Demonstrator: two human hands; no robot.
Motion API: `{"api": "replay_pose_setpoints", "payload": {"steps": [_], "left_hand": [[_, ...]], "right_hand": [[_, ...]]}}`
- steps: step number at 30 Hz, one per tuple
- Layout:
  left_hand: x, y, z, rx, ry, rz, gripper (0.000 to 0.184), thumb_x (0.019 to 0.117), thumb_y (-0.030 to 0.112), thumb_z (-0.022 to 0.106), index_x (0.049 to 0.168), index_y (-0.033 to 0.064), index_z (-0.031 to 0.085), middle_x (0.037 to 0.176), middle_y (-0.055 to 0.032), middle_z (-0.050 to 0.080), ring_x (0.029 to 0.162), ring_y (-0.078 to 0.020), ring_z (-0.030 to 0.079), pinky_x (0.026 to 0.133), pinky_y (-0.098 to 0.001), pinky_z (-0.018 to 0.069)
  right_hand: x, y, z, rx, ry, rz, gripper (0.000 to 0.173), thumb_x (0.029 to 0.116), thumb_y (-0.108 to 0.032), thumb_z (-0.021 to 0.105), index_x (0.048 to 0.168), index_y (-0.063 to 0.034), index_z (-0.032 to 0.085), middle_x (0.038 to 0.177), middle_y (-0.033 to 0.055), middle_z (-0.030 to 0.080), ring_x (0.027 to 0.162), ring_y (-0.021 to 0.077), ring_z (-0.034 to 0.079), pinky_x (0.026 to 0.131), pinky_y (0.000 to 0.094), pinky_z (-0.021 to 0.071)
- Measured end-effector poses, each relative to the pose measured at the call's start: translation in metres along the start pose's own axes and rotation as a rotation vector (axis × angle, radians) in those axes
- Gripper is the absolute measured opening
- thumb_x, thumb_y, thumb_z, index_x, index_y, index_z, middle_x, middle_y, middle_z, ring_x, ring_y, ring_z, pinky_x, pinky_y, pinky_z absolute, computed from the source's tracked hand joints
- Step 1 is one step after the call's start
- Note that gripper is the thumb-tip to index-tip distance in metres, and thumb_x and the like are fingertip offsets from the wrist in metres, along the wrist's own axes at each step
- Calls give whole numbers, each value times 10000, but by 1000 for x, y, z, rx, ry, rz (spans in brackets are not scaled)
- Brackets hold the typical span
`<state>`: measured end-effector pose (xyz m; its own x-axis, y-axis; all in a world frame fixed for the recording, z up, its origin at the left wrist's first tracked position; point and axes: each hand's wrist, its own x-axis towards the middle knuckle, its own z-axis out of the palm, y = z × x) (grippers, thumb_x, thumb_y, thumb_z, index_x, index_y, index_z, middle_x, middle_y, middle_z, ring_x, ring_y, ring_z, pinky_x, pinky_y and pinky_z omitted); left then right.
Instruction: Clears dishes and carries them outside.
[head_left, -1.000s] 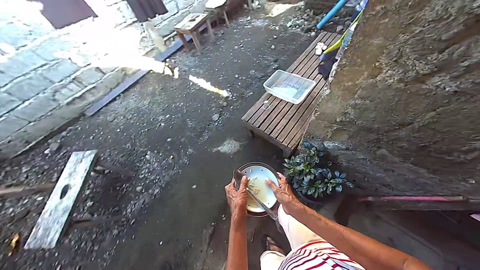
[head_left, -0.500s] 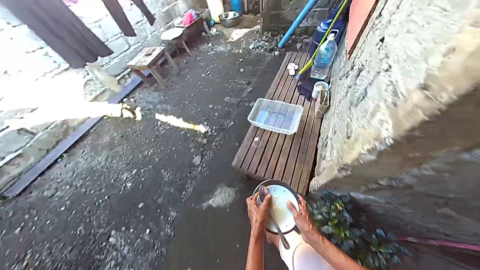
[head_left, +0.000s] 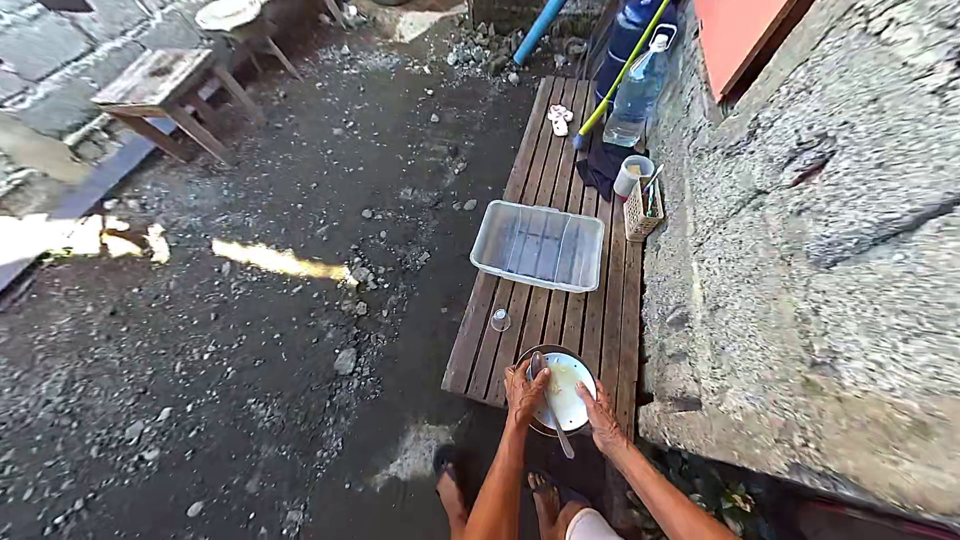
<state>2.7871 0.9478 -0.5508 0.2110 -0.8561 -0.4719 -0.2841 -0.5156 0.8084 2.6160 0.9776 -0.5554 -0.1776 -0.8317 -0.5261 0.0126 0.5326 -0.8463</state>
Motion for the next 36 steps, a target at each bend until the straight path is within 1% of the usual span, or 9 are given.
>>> {"api": "replay_pose_setpoints", "payload": {"steps": [4, 10, 18, 21, 24, 26, 27, 32, 36], "left_hand": [[99, -18, 19, -4, -59, 24, 535, 929, 341, 746, 1381, 79, 629, 1434, -324, 471, 1297, -470, 479, 1076, -599, 410], [230, -23, 42, 163, -206, 93, 549, 925, 383, 745, 1404, 144, 623, 1480, -317, 439, 1331, -490, 456, 1087, -636, 397], [326, -30, 55, 378, -411, 131, 549, 923, 390, 736, 1401, 145, 619, 1431, -288, 521, 1338, -472, 479, 1068, -658, 408], [328, -40, 47, 339, -437, 114, 634, 884, 387, 773, 1427, 119, 586, 1432, -286, 530, 1354, -462, 473, 1114, -628, 384], [311, -31, 30, 311, -454, 100, 762, 861, 372, 808, 1500, 95, 500, 1515, -320, 422, 1390, -491, 421, 1137, -621, 363], [291, -18, 11, 262, -475, 122, 770, 898, 327, 780, 1516, 15, 442, 1536, -313, 402, 1417, -452, 417, 1168, -564, 366], [278, -11, -4, 228, -492, 136, 742, 922, 283, 755, 1513, -22, 426, 1533, -315, 407, 1427, -434, 414, 1183, -536, 357], [184, -4, -111, -87, -662, 66, 469, 1029, 174, 598, 1427, -60, 517, 1392, -261, 585, 1265, -322, 602, 1089, -468, 480], [92, -53, -250, -314, -580, -329, 408, 1073, 172, 525, 1438, -9, 503, 1316, -229, 631, 1095, -300, 682, 926, -449, 565]], "right_hand": [[88, 23, 26, -5, 62, -54, 671, 1028, -256, 609, 1570, 13, 319, 1543, 273, 430, 1405, 333, 476, 1156, 482, 418], [204, 63, 61, 114, 184, -124, 609, 1041, -236, 592, 1543, 22, 363, 1488, 258, 495, 1333, 305, 547, 1101, 455, 477], [254, 86, 94, 54, 312, -43, 755, 1034, -296, 623, 1615, -10, 234, 1615, 253, 345, 1465, 350, 409, 1165, 532, 401], [252, 82, 97, 26, 273, 19, 802, 1026, -302, 635, 1630, -27, 186, 1642, 254, 291, 1487, 360, 373, 1173, 550, 386], [238, 68, 95, -28, 250, 72, 780, 1032, -308, 628, 1644, -88, 198, 1658, 221, 282, 1496, 366, 355, 1155, 597, 375], [217, 51, 92, -91, 234, 112, 801, 1043, -302, 605, 1660, -103, 133, 1703, 187, 185, 1550, 352, 252, 1199, 609, 300], [204, 41, 93, -118, 232, 149, 801, 1046, -304, 600, 1663, -115, 125, 1706, 183, 175, 1548, 364, 250, 1174, 636, 315], [96, 6, 109, -100, 282, 421, 704, 1067, -263, 574, 1647, -130, 197, 1596, 249, 371, 1376, 442, 463, 1030, 646, 433], [-7, -26, 134, -110, 235, 624, 550, 1089, -278, 530, 1583, -129, 339, 1499, 230, 500, 1219, 405, 615, 937, 566, 531]]}}
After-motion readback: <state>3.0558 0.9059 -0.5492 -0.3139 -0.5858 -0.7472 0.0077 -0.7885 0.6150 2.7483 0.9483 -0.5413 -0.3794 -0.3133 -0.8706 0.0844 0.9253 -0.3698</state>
